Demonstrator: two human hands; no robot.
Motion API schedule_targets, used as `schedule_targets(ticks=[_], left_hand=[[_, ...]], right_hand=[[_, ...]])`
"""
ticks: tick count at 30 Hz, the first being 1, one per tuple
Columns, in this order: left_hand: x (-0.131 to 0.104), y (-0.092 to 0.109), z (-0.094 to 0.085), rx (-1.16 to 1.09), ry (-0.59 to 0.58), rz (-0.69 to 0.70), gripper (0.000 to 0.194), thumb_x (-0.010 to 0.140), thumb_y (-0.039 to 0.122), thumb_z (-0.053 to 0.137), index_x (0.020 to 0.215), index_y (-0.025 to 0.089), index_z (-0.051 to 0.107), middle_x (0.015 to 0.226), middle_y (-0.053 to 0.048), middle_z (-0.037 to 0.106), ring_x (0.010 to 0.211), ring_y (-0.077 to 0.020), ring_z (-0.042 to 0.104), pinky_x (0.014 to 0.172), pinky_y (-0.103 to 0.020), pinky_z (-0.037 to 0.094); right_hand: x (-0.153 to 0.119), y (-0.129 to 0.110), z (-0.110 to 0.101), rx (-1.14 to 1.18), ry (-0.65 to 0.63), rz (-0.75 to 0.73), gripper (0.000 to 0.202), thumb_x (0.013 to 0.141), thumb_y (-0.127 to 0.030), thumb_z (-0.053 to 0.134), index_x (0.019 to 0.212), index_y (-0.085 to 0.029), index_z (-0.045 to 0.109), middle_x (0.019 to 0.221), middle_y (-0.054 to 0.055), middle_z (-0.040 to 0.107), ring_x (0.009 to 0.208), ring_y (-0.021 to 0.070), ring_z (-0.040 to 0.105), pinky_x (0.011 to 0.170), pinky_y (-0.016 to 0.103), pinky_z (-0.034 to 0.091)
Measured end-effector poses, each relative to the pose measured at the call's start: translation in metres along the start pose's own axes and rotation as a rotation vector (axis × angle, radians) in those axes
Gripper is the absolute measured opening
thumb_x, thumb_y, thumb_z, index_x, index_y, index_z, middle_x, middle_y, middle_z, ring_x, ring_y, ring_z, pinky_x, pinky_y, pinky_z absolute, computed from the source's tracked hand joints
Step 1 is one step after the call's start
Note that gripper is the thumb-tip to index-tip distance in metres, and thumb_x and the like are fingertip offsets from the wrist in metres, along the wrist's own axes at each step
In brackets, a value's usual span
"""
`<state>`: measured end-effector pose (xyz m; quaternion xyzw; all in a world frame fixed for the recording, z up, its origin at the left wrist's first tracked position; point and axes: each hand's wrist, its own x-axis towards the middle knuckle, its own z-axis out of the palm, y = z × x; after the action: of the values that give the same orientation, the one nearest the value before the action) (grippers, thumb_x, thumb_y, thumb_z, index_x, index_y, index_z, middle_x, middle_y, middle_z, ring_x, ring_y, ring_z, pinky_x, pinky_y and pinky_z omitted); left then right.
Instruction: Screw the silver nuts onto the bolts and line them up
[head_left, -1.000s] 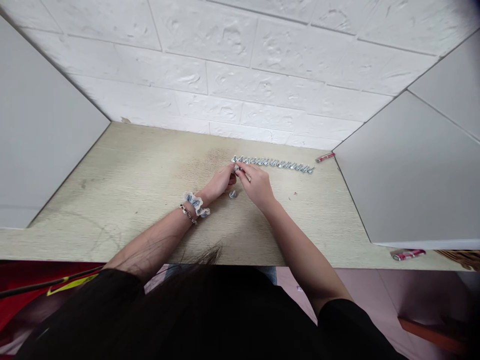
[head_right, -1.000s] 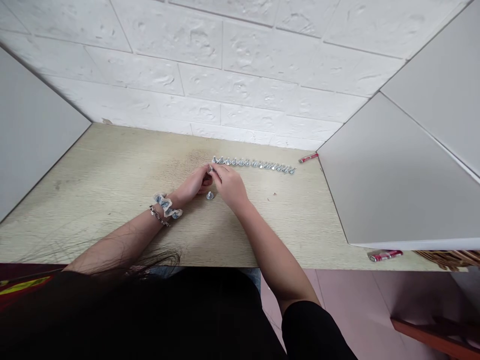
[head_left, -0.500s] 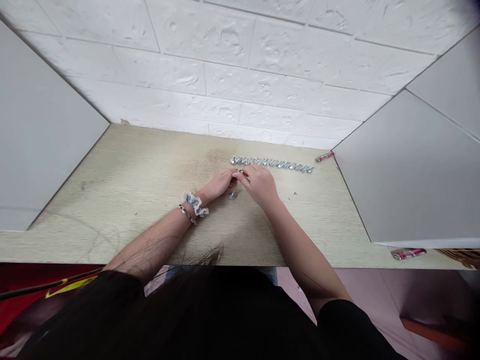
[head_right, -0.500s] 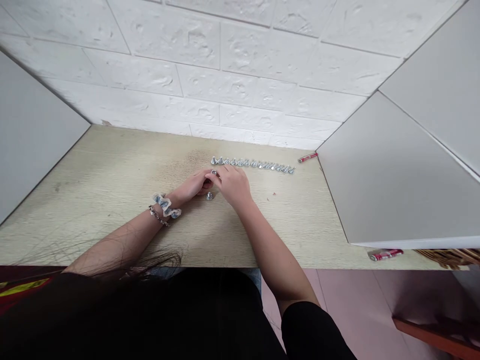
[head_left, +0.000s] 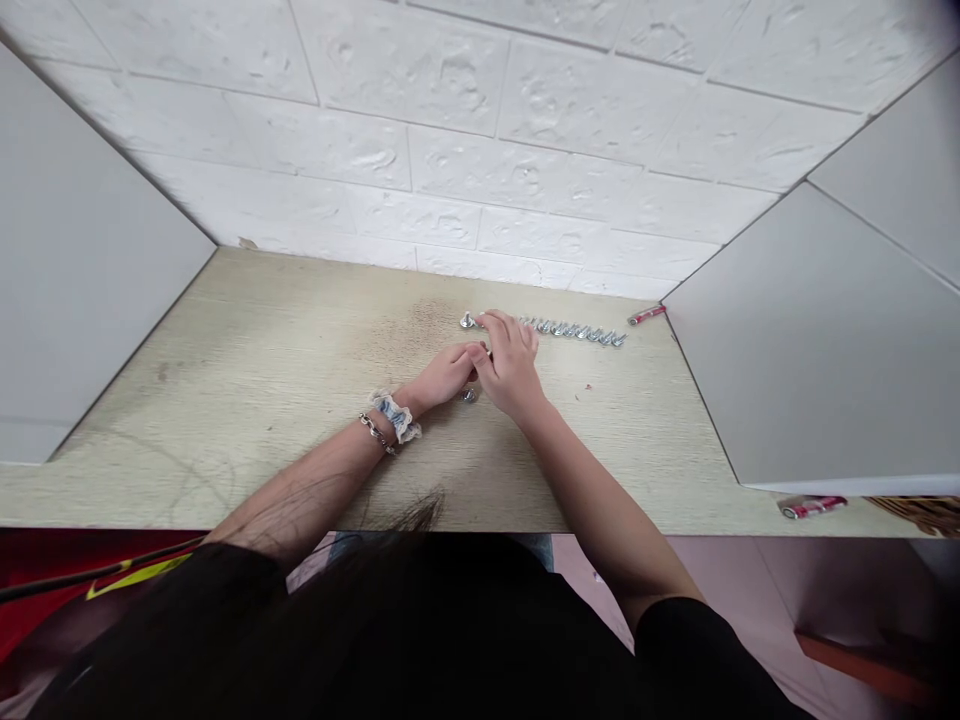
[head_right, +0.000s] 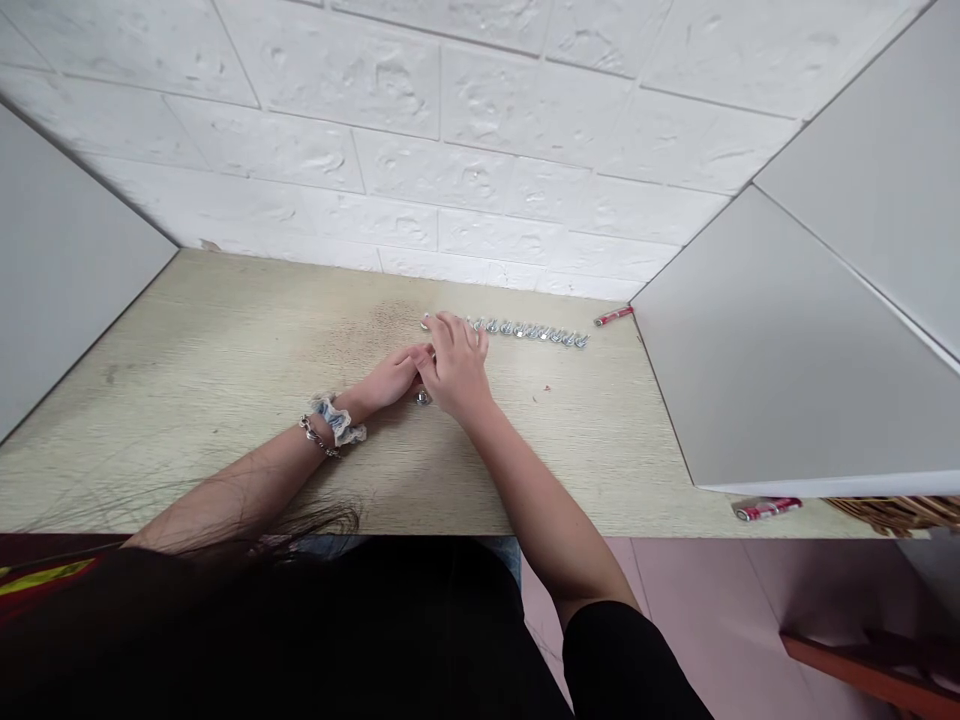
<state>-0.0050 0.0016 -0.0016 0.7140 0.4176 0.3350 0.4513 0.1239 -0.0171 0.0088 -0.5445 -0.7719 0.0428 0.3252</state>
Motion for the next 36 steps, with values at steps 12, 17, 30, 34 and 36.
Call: schedule_targets(ticks=[12,17,30,34,36], left_hand=[[0.005,0.008,-0.007,-0.146,0.136,-0.176,0.028,0.089,0.027,0.032,0.070,0.016,0.050,0.063,-0.002,0.051,0.063,-0.0128,0.048,0.061,-0.026,0.042],[0.004,0.011,-0.005,-0.238,0.135,-0.228,0.026,0.087,0.023,0.031,0.062,0.018,0.037,0.056,0.003,0.034,0.050,-0.0080,0.030,0.048,-0.021,0.029],[0.006,0.008,-0.005,-0.265,0.078,-0.187,0.024,0.086,0.022,0.032,0.063,0.018,0.036,0.056,0.004,0.030,0.049,-0.0077,0.028,0.048,-0.021,0.026],[0.008,0.004,-0.005,-0.209,0.091,-0.173,0.025,0.087,0.023,0.031,0.064,0.018,0.038,0.057,0.004,0.033,0.051,-0.0084,0.031,0.049,-0.022,0.027],[0.008,0.001,-0.004,-0.103,0.113,-0.162,0.027,0.087,0.022,0.031,0.062,0.017,0.038,0.056,0.003,0.035,0.052,-0.0092,0.033,0.051,-0.023,0.027]], right_hand=[[-0.001,-0.007,0.005,0.077,-0.091,0.003,0.040,0.091,-0.022,0.032,0.127,-0.021,0.051,0.135,0.007,0.052,0.127,0.0217,0.042,0.110,0.049,0.018],[0.002,-0.003,0.002,0.033,-0.024,-0.049,0.030,0.093,-0.021,0.037,0.109,-0.021,0.062,0.111,0.006,0.066,0.106,0.0184,0.055,0.102,0.038,0.027],[0.006,0.003,-0.016,-0.086,-0.002,-0.073,0.033,0.091,-0.033,0.041,0.066,-0.019,0.057,0.066,0.003,0.061,0.069,0.0170,0.055,0.084,0.037,0.039],[0.008,0.007,-0.016,0.124,-0.109,-0.202,0.025,0.086,-0.016,0.042,0.105,-0.019,0.057,0.101,0.008,0.063,0.096,0.0196,0.057,0.084,0.034,0.044],[0.009,0.010,-0.015,0.163,-0.173,-0.231,0.027,0.087,-0.013,0.040,0.108,-0.019,0.057,0.106,0.008,0.063,0.101,0.0189,0.057,0.087,0.033,0.044]])
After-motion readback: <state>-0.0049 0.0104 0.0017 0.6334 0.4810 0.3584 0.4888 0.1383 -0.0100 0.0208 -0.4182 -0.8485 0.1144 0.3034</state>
